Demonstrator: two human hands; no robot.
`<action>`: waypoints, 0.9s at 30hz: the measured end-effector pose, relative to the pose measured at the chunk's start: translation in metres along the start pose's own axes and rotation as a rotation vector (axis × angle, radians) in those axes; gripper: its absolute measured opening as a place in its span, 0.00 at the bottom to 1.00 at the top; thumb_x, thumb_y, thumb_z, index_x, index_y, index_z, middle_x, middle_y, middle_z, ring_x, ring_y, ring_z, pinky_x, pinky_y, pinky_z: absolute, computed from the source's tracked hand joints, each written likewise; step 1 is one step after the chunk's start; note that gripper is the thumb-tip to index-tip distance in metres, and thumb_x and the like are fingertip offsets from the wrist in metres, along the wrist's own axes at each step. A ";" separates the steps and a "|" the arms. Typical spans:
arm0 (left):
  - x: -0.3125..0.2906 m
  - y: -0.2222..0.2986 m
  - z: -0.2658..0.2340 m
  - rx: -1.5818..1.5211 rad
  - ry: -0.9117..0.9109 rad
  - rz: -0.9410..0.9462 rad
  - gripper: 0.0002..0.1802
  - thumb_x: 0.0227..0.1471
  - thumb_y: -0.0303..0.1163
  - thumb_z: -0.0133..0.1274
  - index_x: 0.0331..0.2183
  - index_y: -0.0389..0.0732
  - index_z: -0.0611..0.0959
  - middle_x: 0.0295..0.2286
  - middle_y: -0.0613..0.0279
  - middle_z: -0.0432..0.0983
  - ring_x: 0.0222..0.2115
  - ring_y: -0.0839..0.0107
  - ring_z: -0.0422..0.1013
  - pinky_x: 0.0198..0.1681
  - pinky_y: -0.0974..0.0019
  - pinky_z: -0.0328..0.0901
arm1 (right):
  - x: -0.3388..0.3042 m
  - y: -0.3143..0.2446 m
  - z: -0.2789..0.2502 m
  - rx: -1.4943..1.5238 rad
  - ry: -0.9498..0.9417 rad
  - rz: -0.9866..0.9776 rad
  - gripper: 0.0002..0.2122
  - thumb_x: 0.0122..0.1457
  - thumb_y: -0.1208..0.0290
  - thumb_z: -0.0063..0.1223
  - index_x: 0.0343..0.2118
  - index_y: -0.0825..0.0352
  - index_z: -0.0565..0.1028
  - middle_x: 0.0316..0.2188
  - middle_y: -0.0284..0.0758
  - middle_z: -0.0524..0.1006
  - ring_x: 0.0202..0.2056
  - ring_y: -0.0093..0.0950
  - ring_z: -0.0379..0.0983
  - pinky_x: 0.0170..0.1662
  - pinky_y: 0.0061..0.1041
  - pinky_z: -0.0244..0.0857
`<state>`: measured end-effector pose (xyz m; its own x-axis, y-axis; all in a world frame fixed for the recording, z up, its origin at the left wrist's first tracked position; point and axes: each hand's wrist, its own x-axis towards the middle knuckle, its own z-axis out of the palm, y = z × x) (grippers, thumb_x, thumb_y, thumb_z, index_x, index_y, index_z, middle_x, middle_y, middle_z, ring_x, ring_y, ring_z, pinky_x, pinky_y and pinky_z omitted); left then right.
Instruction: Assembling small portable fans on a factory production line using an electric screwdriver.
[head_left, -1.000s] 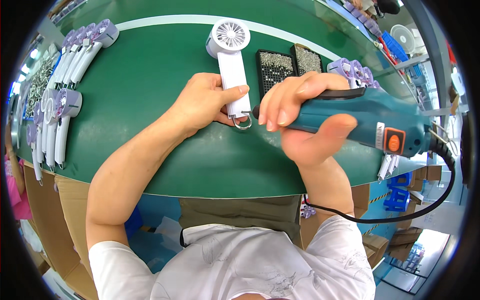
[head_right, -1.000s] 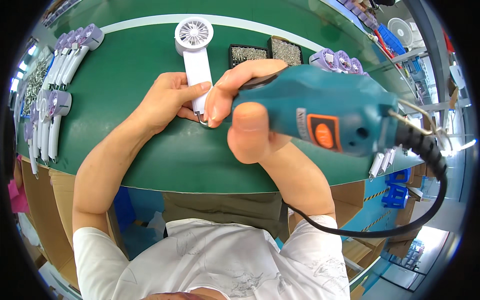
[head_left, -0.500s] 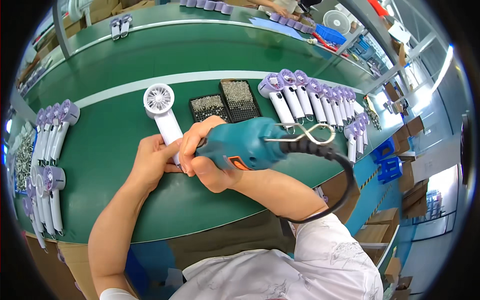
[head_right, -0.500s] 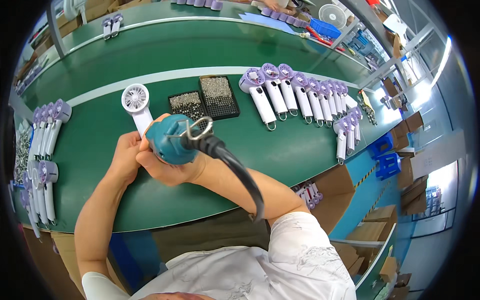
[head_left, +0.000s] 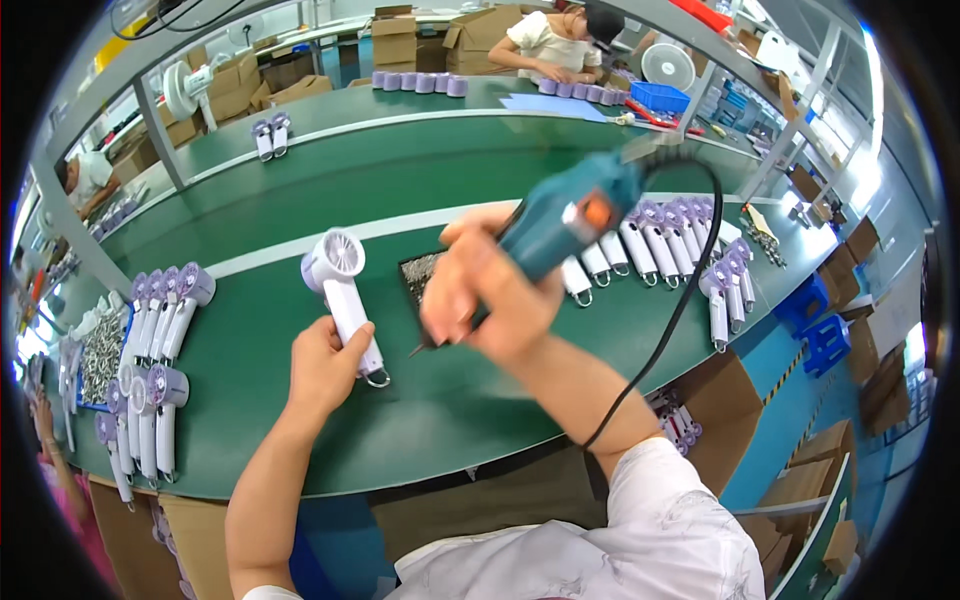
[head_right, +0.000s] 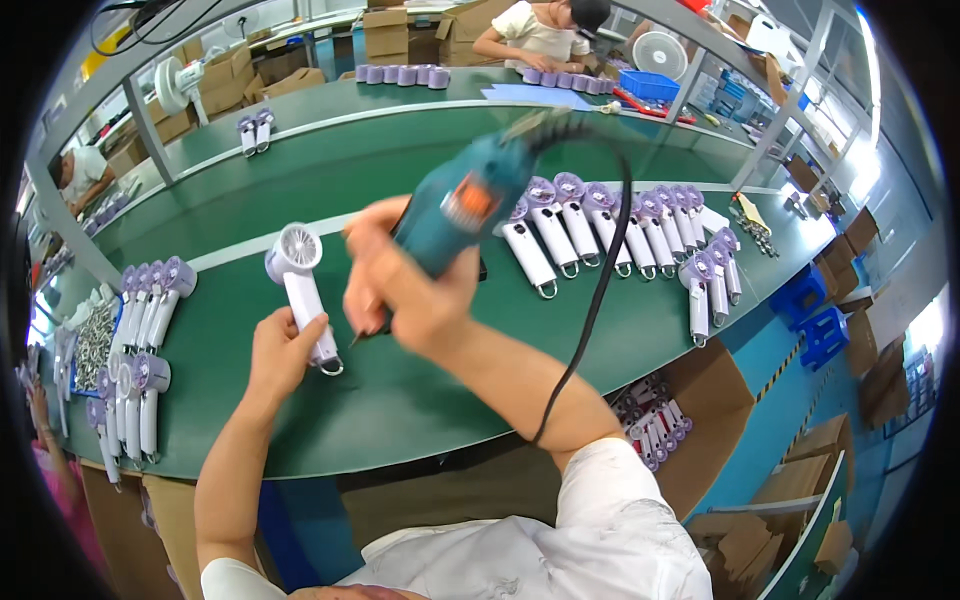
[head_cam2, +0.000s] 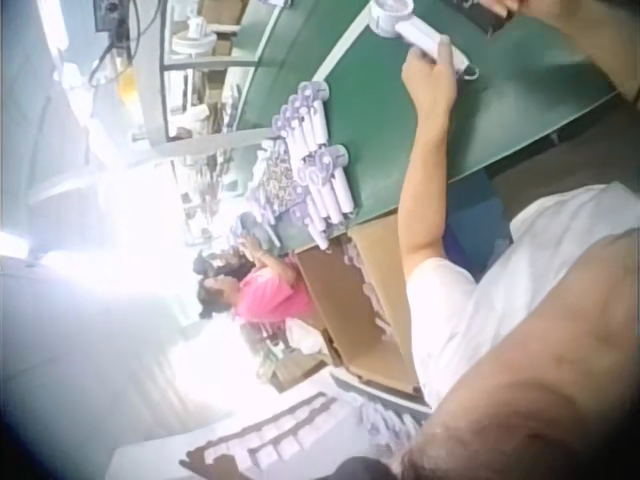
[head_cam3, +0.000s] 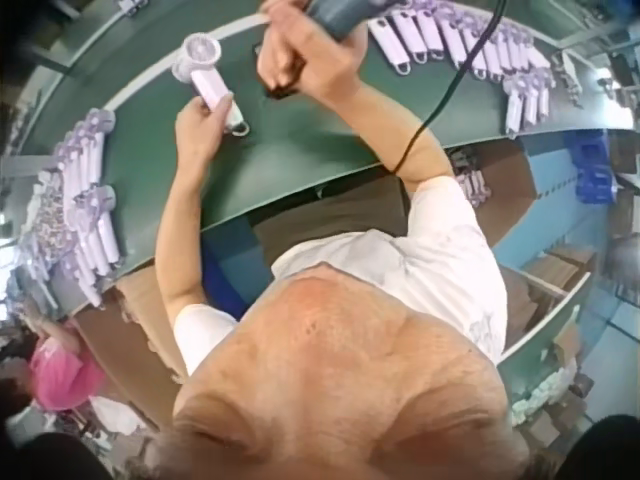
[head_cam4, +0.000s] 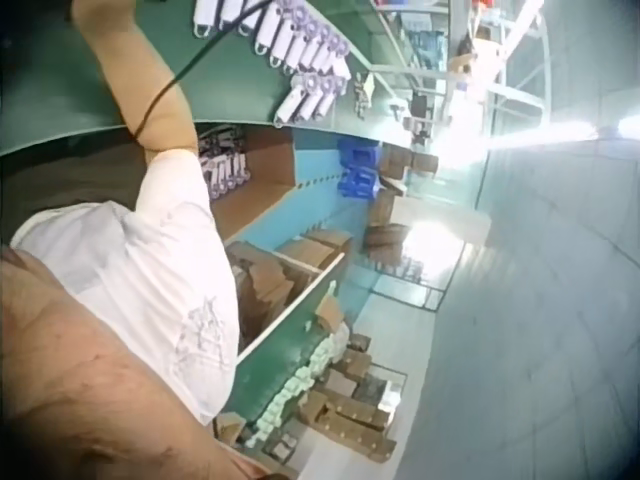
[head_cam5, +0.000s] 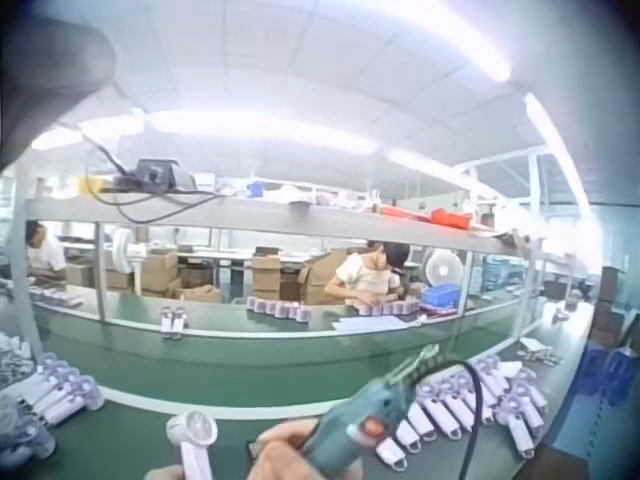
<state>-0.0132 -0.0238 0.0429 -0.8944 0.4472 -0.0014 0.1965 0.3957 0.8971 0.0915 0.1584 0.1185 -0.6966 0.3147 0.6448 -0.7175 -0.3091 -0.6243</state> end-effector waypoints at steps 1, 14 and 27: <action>-0.006 -0.007 -0.006 0.075 0.089 0.107 0.14 0.56 0.33 0.61 0.35 0.28 0.82 0.22 0.52 0.81 0.21 0.65 0.78 0.24 0.62 0.69 | 0.009 -0.010 0.001 -0.015 0.076 0.083 0.08 0.69 0.74 0.46 0.45 0.73 0.71 0.13 0.34 0.66 0.09 0.27 0.62 0.13 0.31 0.61; -0.121 -0.031 0.018 0.815 0.464 0.558 0.31 0.43 0.18 0.62 0.53 0.30 0.78 0.38 0.44 0.74 0.34 0.50 0.73 0.35 0.55 0.71 | -0.014 0.023 -0.025 -0.453 -0.035 0.972 0.17 0.59 0.66 0.64 0.44 0.74 0.75 0.18 0.33 0.73 0.11 0.20 0.66 0.14 0.23 0.59; -0.096 0.006 0.010 0.382 0.361 0.473 0.11 0.53 0.23 0.60 0.41 0.31 0.84 0.29 0.50 0.80 0.27 0.59 0.77 0.30 0.62 0.71 | -0.028 0.036 -0.041 -0.533 -0.025 1.015 0.16 0.59 0.72 0.59 0.45 0.76 0.73 0.21 0.37 0.76 0.13 0.20 0.68 0.14 0.24 0.62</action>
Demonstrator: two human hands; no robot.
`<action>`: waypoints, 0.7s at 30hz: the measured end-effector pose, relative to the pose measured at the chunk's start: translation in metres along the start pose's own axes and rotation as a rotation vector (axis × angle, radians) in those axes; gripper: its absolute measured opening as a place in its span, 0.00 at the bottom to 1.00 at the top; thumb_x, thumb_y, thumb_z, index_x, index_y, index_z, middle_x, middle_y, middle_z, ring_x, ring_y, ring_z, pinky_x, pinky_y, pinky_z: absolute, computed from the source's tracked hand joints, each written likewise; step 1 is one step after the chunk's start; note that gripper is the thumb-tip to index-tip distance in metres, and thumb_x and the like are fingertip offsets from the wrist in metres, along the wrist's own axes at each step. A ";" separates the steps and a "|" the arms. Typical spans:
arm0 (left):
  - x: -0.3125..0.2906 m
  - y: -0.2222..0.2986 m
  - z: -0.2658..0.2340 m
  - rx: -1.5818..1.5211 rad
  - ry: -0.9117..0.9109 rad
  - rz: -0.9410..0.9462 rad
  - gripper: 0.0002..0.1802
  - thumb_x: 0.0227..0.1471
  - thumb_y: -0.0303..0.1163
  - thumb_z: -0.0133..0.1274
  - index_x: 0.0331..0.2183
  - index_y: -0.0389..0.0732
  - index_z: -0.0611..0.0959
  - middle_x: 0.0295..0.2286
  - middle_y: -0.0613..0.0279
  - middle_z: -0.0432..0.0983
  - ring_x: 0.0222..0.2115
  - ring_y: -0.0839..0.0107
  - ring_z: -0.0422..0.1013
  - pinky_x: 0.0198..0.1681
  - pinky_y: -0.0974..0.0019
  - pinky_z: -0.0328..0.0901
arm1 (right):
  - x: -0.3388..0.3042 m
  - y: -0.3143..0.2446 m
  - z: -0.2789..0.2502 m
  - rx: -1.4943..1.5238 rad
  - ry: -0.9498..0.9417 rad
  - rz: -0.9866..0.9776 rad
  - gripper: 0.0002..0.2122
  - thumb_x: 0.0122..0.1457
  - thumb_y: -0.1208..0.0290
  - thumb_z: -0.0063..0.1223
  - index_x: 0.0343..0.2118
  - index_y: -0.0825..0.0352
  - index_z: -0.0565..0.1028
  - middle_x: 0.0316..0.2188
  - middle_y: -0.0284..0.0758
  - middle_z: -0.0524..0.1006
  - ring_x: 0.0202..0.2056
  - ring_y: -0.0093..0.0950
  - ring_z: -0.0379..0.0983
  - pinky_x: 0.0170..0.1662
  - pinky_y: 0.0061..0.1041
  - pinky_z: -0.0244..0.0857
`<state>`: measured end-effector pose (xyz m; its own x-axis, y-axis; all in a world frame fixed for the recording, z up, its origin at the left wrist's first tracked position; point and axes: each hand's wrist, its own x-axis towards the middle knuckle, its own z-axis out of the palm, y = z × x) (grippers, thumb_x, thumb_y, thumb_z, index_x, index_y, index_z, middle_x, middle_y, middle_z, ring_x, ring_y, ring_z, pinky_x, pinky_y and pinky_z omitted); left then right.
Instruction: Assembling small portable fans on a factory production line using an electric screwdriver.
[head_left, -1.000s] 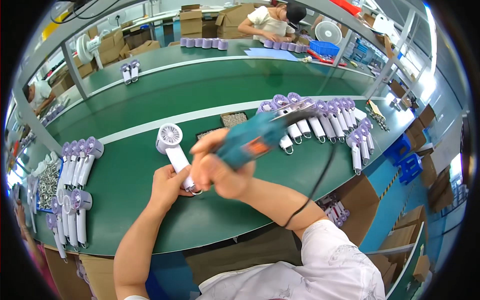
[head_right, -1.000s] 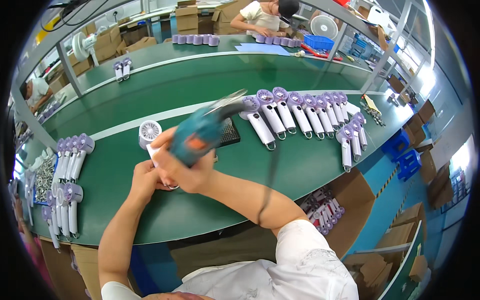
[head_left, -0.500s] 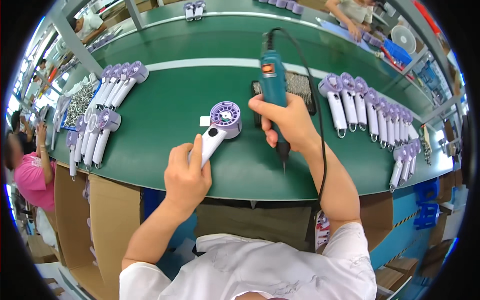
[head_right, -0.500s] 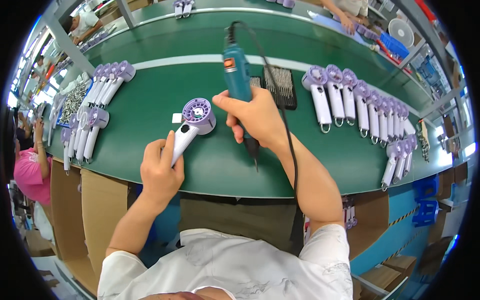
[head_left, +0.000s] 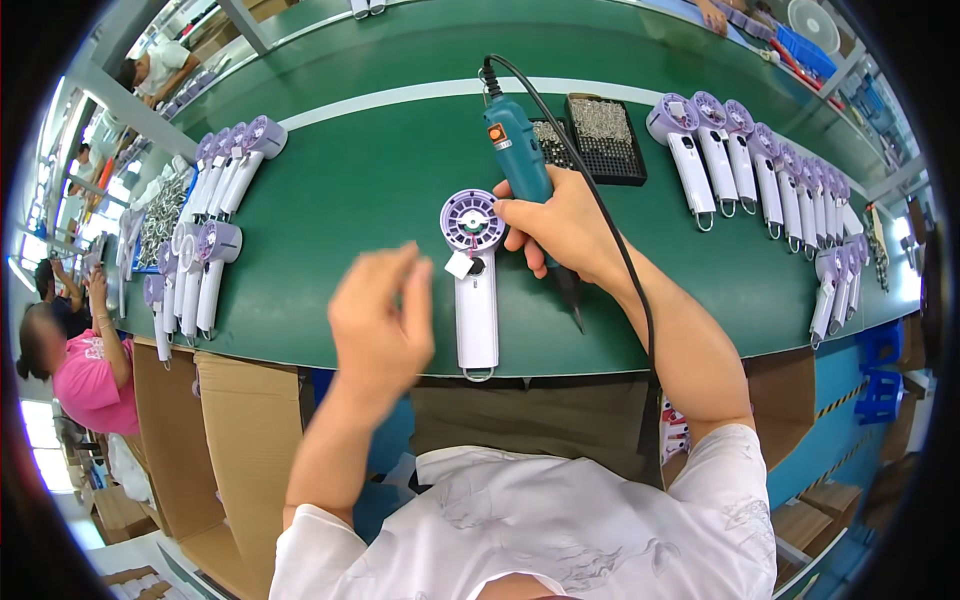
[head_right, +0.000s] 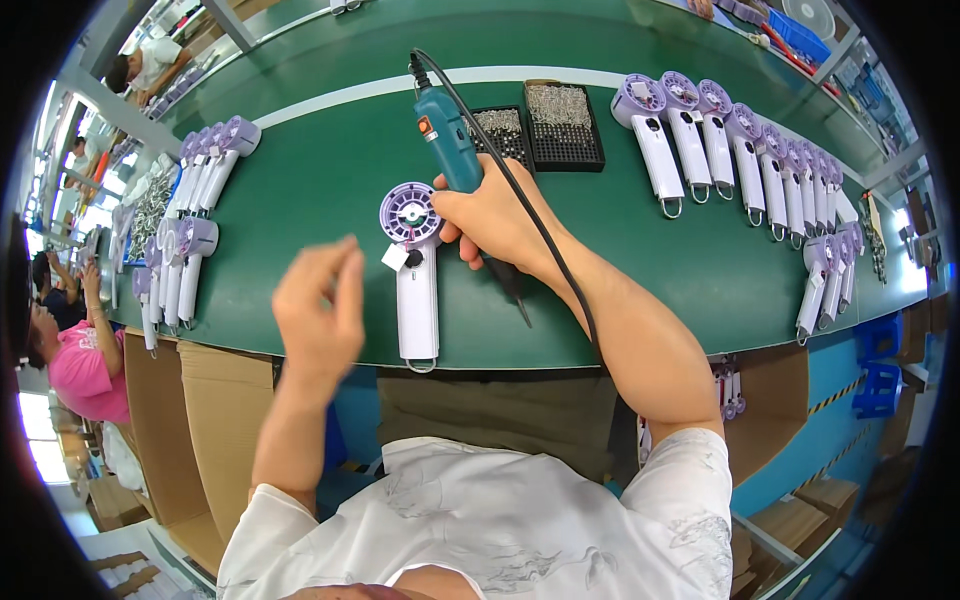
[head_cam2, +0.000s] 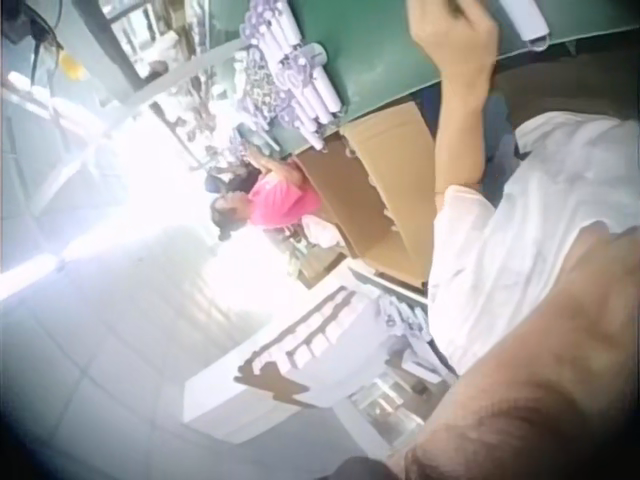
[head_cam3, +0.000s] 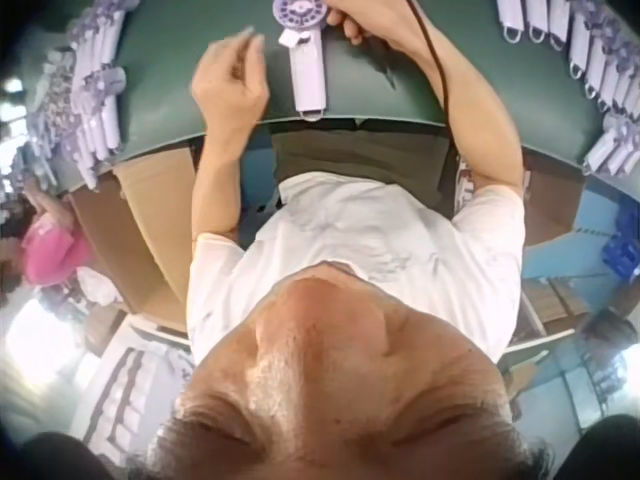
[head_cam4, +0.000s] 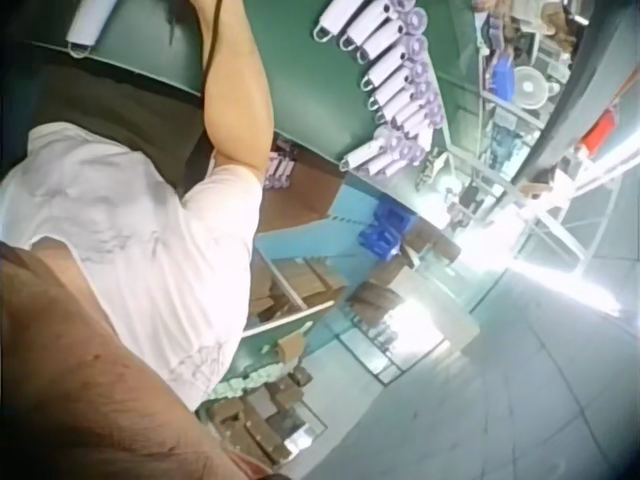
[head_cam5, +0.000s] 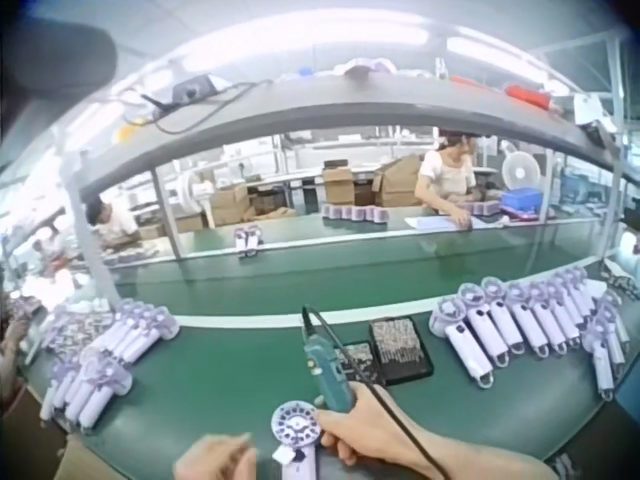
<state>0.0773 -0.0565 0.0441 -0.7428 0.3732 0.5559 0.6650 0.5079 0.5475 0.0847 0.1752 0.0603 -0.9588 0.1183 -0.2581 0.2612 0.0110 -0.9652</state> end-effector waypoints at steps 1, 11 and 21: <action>0.017 -0.015 0.001 -0.111 -0.030 -0.086 0.13 0.53 0.22 0.61 0.43 0.34 0.85 0.31 0.54 0.81 0.27 0.65 0.77 0.28 0.66 0.70 | -0.001 0.000 0.000 -0.004 0.013 -0.002 0.16 0.59 0.72 0.59 0.45 0.76 0.73 0.21 0.37 0.76 0.13 0.20 0.68 0.14 0.24 0.62; 0.123 -0.074 0.023 -0.693 -0.950 0.085 0.41 0.39 0.25 0.73 0.58 0.41 0.79 0.54 0.58 0.78 0.54 0.64 0.73 0.58 0.58 0.68 | 0.002 0.000 0.002 -0.047 -0.014 -0.009 0.16 0.58 0.67 0.60 0.41 0.76 0.73 0.21 0.37 0.77 0.16 0.22 0.72 0.18 0.25 0.68; 0.111 -0.083 0.033 -0.768 -0.951 -0.030 0.41 0.34 0.23 0.76 0.54 0.33 0.81 0.53 0.51 0.77 0.54 0.62 0.72 0.63 0.58 0.64 | 0.003 -0.015 -0.026 0.154 0.199 -0.300 0.46 0.64 0.27 0.20 0.54 0.71 0.73 0.15 0.28 0.69 0.12 0.20 0.65 0.16 0.21 0.61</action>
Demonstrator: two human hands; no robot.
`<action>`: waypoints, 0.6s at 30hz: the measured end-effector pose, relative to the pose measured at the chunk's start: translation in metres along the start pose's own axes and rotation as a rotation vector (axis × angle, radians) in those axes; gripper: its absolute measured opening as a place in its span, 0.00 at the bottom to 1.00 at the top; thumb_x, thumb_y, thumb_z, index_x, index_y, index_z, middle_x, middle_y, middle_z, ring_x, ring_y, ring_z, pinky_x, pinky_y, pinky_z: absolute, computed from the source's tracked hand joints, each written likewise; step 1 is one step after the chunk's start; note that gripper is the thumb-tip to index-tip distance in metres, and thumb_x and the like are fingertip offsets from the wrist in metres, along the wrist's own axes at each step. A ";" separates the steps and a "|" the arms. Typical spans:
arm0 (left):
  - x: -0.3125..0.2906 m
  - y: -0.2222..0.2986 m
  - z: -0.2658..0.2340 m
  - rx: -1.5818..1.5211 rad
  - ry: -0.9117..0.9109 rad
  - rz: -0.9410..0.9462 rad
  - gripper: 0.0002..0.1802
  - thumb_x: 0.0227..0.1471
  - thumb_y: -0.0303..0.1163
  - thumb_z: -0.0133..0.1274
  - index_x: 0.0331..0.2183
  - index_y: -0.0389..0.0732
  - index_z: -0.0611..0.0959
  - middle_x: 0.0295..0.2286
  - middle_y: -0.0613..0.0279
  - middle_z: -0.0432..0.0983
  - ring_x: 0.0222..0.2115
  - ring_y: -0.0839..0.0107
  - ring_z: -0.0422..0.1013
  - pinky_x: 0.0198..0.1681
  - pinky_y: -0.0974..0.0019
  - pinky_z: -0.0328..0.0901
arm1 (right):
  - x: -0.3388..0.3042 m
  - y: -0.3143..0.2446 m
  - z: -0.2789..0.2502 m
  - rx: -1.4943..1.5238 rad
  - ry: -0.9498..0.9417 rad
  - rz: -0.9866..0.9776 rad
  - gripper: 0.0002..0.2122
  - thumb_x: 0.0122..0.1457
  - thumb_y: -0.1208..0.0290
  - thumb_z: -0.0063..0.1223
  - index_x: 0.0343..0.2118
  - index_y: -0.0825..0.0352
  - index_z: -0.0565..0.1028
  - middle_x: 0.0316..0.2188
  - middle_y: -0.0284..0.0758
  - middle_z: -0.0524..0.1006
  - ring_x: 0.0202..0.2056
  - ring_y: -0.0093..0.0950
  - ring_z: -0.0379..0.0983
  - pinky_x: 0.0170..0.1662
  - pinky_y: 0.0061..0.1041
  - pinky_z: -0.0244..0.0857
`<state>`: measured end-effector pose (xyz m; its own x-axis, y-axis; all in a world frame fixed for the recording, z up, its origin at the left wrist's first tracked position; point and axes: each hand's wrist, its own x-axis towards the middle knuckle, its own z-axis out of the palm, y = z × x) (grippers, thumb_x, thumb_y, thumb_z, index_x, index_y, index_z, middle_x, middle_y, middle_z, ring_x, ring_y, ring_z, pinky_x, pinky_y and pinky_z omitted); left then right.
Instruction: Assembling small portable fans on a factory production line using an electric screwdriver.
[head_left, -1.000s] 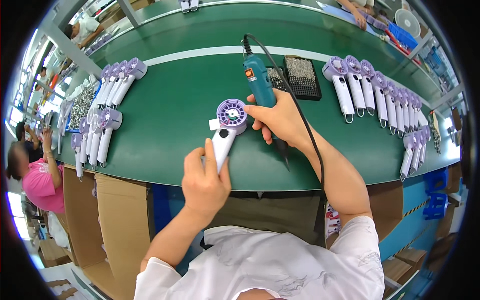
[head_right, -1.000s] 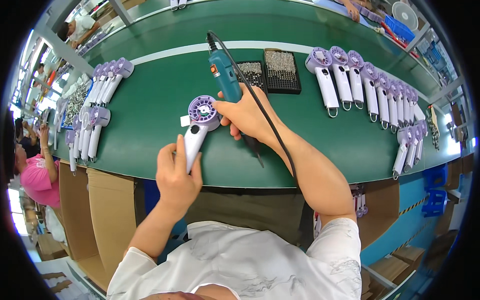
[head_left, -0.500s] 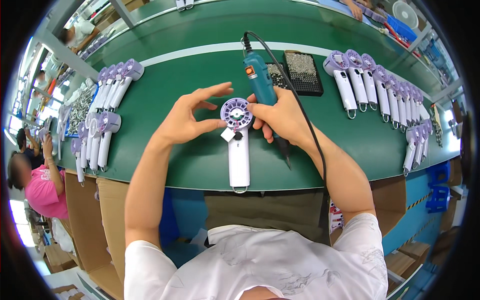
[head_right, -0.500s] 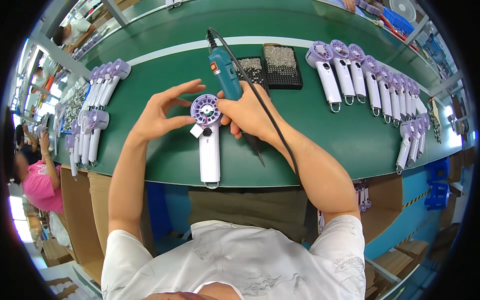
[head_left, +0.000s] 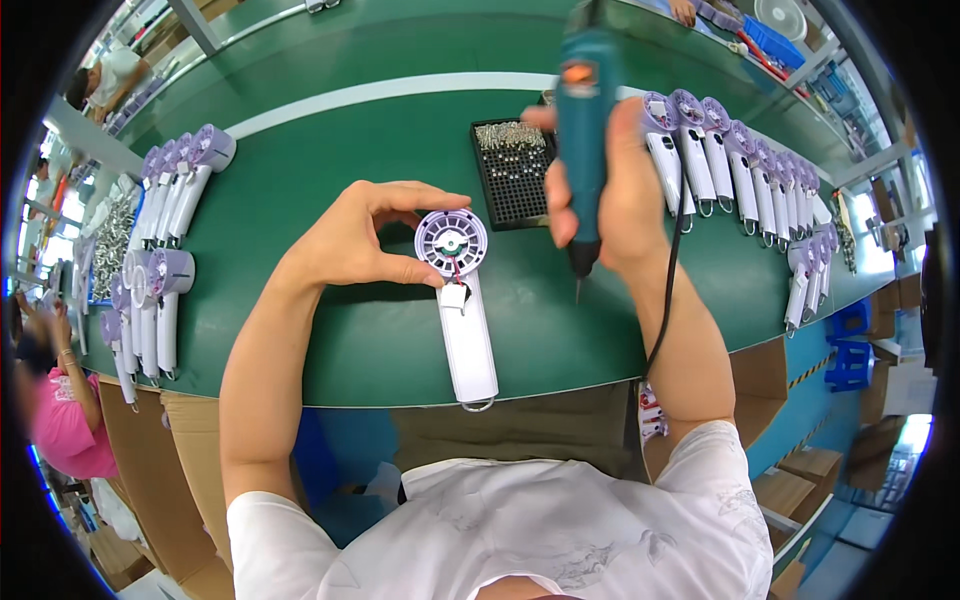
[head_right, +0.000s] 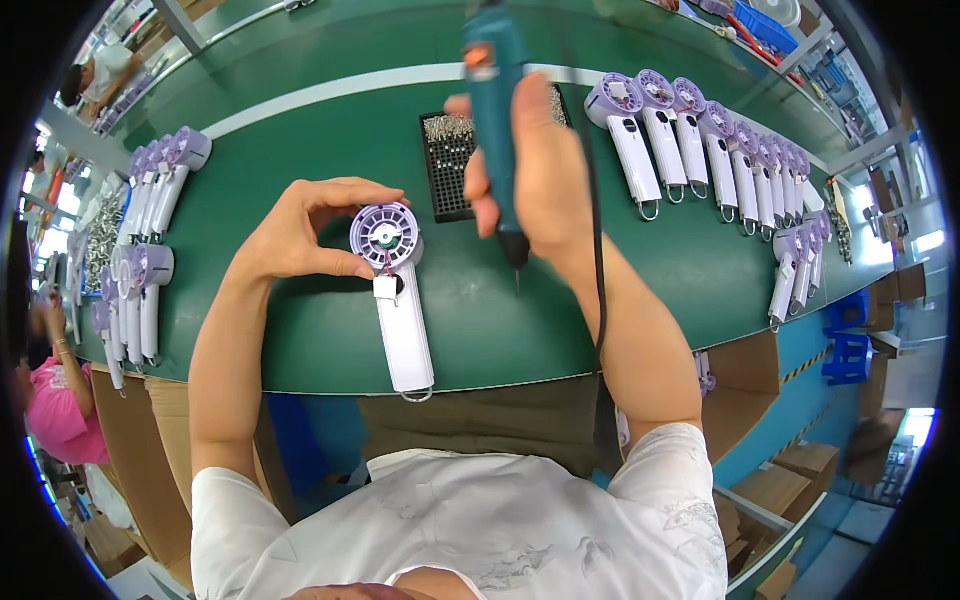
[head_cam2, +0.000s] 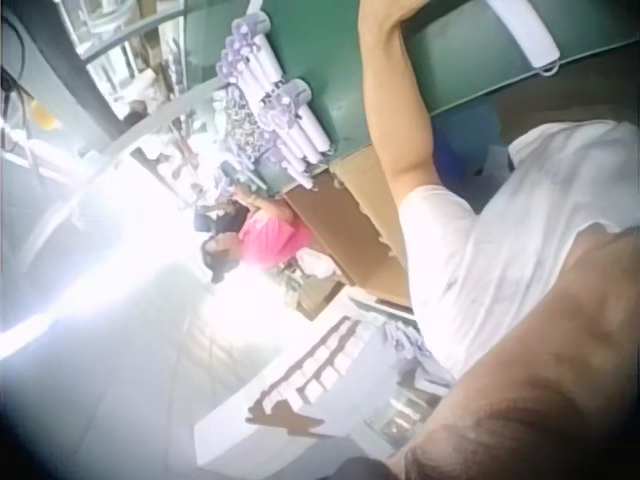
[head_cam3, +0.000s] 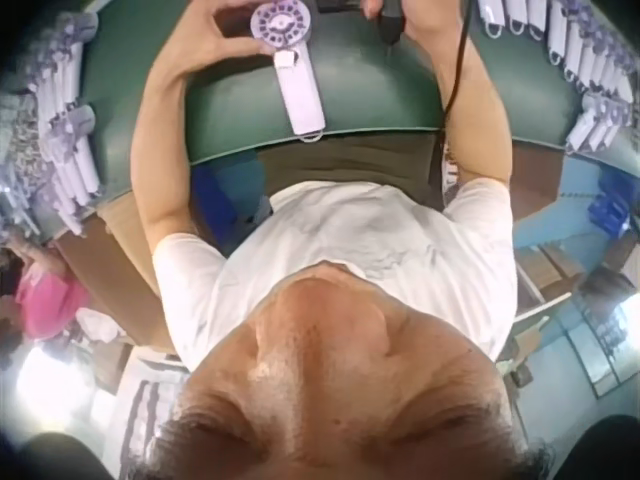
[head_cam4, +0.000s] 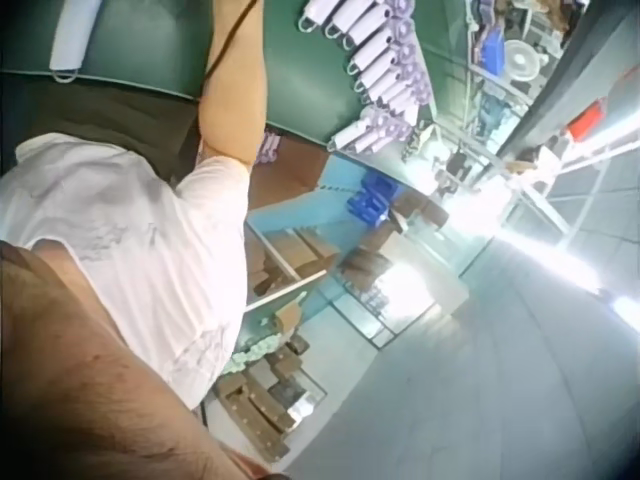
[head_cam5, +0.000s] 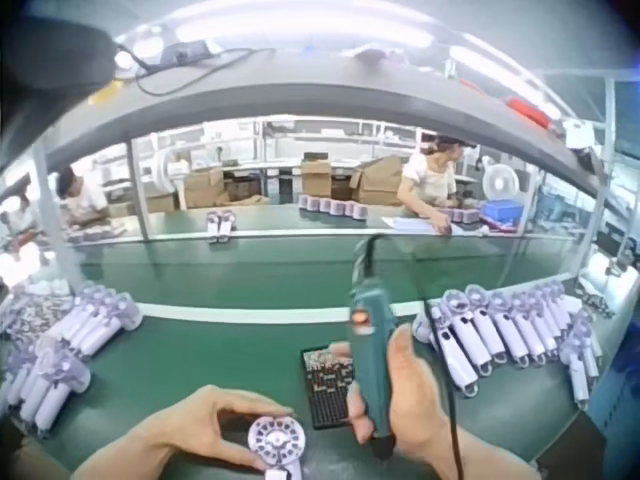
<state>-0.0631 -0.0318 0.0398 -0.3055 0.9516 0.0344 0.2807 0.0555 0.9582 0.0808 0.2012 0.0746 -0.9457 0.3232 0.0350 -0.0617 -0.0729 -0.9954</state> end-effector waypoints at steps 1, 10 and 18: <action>-0.001 -0.003 0.001 0.012 0.005 0.027 0.41 0.35 0.23 0.76 0.55 0.33 0.80 0.52 0.51 0.77 0.54 0.62 0.73 0.63 0.58 0.64 | 0.002 -0.004 -0.005 0.081 -0.005 -0.042 0.47 0.64 0.26 0.20 0.58 0.72 0.70 0.16 0.28 0.69 0.12 0.20 0.64 0.17 0.22 0.61; -0.003 -0.011 0.004 0.016 0.036 0.070 0.40 0.37 0.24 0.75 0.56 0.35 0.80 0.50 0.54 0.78 0.51 0.66 0.74 0.60 0.62 0.65 | 0.038 -0.038 0.011 0.317 0.075 -0.487 0.43 0.64 0.28 0.25 0.51 0.71 0.72 0.15 0.33 0.70 0.13 0.25 0.65 0.18 0.26 0.64; -0.001 -0.009 0.011 0.085 0.068 0.091 0.40 0.36 0.28 0.75 0.55 0.35 0.81 0.49 0.53 0.78 0.50 0.66 0.74 0.59 0.63 0.64 | 0.065 -0.014 0.025 0.202 0.181 -0.535 0.10 0.67 0.70 0.54 0.35 0.74 0.75 0.16 0.34 0.70 0.12 0.25 0.66 0.17 0.27 0.65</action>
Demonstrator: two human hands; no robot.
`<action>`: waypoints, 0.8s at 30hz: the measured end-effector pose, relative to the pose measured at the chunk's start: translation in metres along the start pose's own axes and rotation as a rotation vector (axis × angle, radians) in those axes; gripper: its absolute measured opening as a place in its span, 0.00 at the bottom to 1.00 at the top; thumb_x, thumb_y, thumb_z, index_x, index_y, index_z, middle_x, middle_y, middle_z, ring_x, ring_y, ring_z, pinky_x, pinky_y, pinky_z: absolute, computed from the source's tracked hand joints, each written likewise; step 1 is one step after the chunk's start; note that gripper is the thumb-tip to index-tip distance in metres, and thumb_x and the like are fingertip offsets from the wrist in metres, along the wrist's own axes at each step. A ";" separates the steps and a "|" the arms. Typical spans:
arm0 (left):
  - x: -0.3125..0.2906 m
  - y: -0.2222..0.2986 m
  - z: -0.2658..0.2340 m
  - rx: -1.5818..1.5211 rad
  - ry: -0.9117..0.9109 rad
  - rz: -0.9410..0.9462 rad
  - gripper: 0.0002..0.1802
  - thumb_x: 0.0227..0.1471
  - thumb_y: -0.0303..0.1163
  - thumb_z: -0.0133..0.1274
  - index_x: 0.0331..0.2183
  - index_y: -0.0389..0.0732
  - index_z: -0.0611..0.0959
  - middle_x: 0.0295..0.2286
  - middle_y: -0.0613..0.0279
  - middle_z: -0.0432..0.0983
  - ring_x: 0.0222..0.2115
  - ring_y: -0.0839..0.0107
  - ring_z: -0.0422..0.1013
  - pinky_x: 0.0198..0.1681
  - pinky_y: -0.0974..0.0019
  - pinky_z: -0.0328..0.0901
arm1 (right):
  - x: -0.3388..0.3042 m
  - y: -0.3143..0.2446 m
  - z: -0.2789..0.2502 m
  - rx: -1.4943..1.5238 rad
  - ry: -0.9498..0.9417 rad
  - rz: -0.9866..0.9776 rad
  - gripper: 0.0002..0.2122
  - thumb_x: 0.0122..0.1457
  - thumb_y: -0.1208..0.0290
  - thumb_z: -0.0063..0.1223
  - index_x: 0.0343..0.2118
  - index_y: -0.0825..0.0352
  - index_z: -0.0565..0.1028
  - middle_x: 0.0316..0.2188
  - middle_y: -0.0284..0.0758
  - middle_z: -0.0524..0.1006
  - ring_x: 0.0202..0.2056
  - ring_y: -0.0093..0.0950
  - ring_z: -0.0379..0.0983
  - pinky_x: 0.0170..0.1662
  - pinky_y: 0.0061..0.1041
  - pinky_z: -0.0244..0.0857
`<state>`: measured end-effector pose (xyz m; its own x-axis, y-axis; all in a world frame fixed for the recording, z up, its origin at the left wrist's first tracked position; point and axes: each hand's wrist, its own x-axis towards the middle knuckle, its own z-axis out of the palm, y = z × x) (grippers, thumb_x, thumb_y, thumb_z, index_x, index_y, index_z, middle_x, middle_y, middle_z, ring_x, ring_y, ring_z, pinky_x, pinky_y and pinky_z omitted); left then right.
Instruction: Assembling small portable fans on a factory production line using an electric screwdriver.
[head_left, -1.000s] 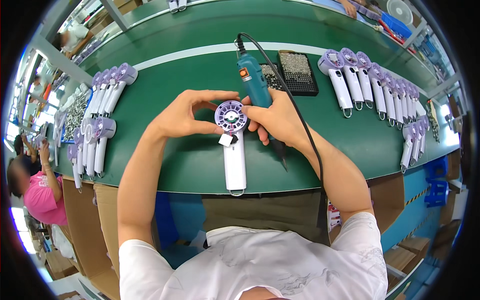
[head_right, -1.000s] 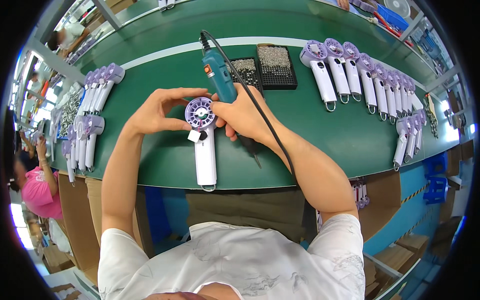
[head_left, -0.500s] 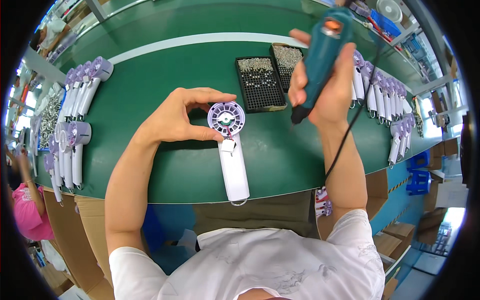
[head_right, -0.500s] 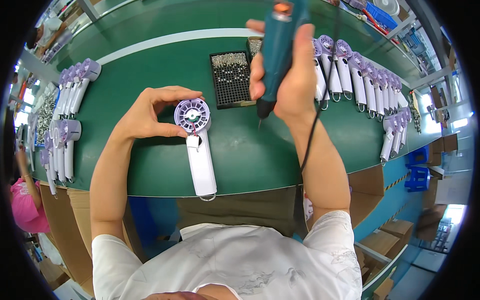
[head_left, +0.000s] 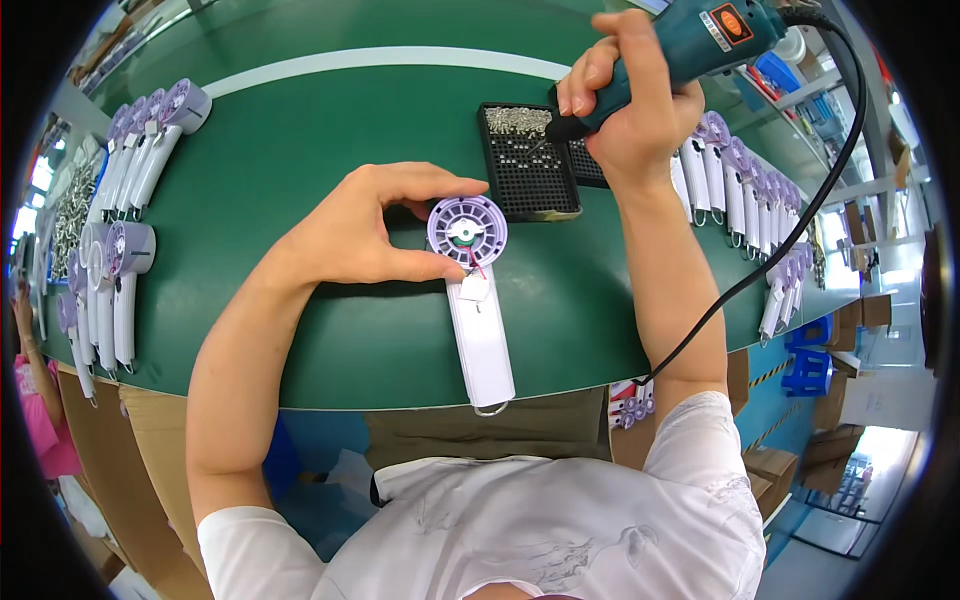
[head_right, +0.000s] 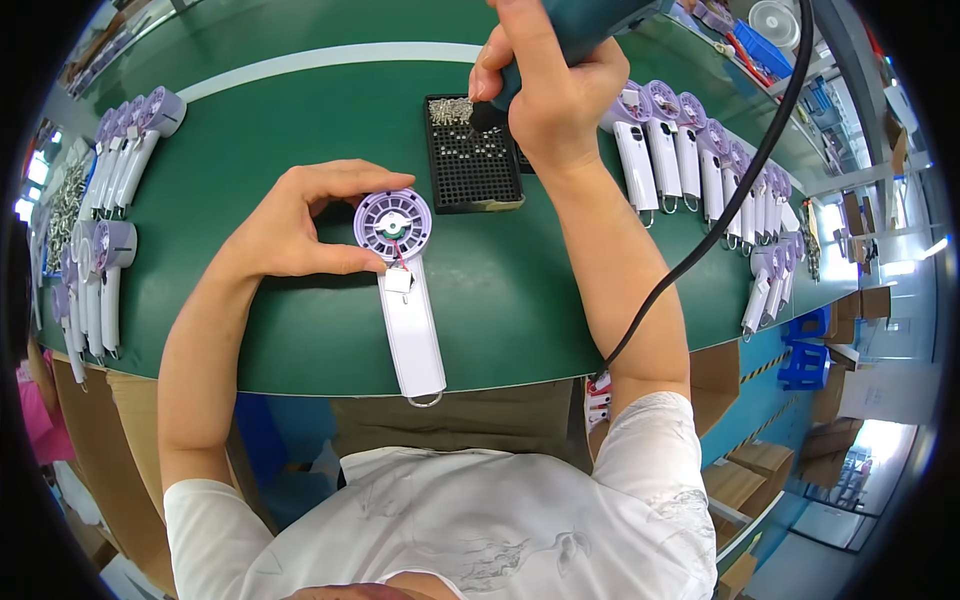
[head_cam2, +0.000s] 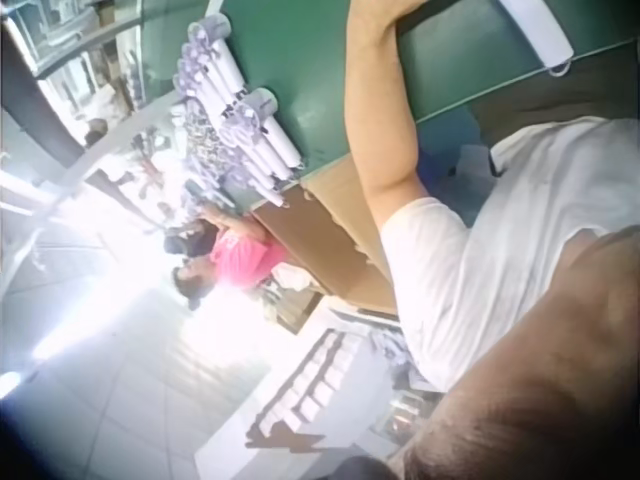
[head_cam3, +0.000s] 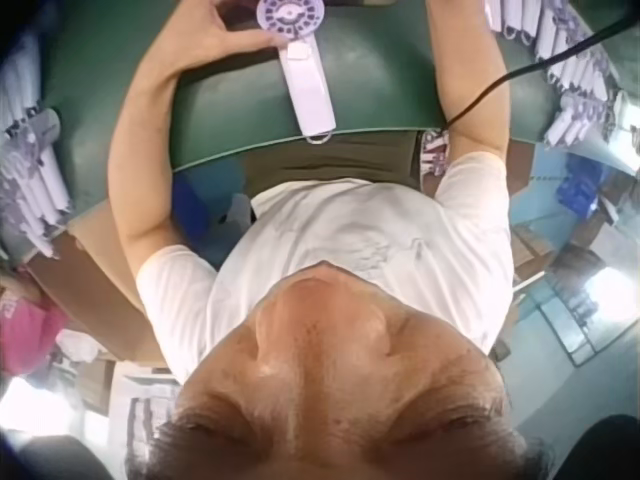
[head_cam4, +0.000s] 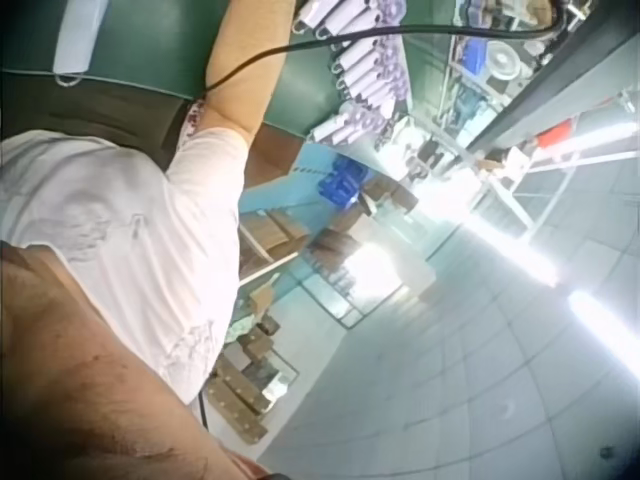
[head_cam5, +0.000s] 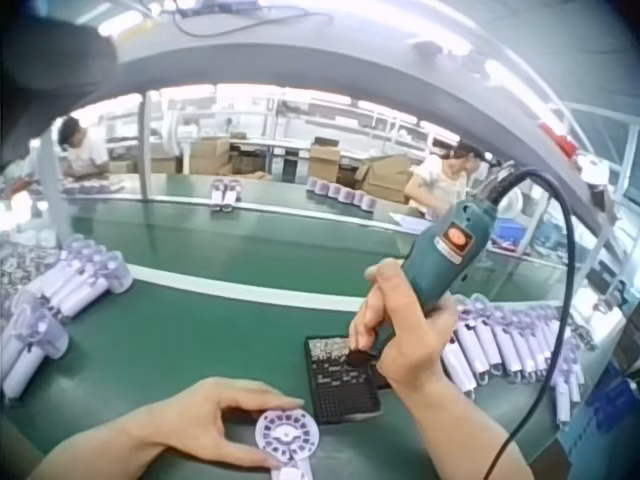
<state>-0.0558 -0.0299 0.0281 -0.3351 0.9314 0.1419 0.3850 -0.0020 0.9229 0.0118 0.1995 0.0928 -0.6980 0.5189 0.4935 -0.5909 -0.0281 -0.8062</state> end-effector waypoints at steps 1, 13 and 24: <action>0.001 0.000 0.000 0.021 -0.002 0.019 0.40 0.36 0.28 0.75 0.55 0.35 0.81 0.49 0.53 0.78 0.50 0.66 0.74 0.59 0.63 0.64 | 0.000 0.004 -0.003 0.000 -0.001 0.009 0.10 0.67 0.70 0.54 0.35 0.74 0.75 0.16 0.34 0.70 0.12 0.25 0.66 0.17 0.27 0.65; 0.002 -0.004 -0.002 0.025 -0.012 0.019 0.40 0.36 0.27 0.76 0.55 0.34 0.81 0.48 0.53 0.79 0.49 0.66 0.74 0.58 0.63 0.64 | 0.000 0.013 -0.008 -0.057 -0.038 0.055 0.09 0.66 0.72 0.54 0.31 0.72 0.73 0.14 0.34 0.69 0.11 0.25 0.66 0.17 0.26 0.65; 0.001 -0.003 -0.002 0.041 -0.015 0.034 0.41 0.36 0.28 0.76 0.55 0.34 0.81 0.47 0.53 0.79 0.49 0.66 0.74 0.58 0.63 0.64 | -0.002 0.018 -0.009 -0.069 -0.032 0.042 0.09 0.66 0.73 0.54 0.30 0.72 0.74 0.14 0.33 0.71 0.11 0.24 0.67 0.16 0.25 0.65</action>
<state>-0.0597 -0.0294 0.0263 -0.3083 0.9365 0.1674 0.4314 -0.0192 0.9019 0.0067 0.2055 0.0745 -0.7349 0.4910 0.4677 -0.5323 0.0097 -0.8465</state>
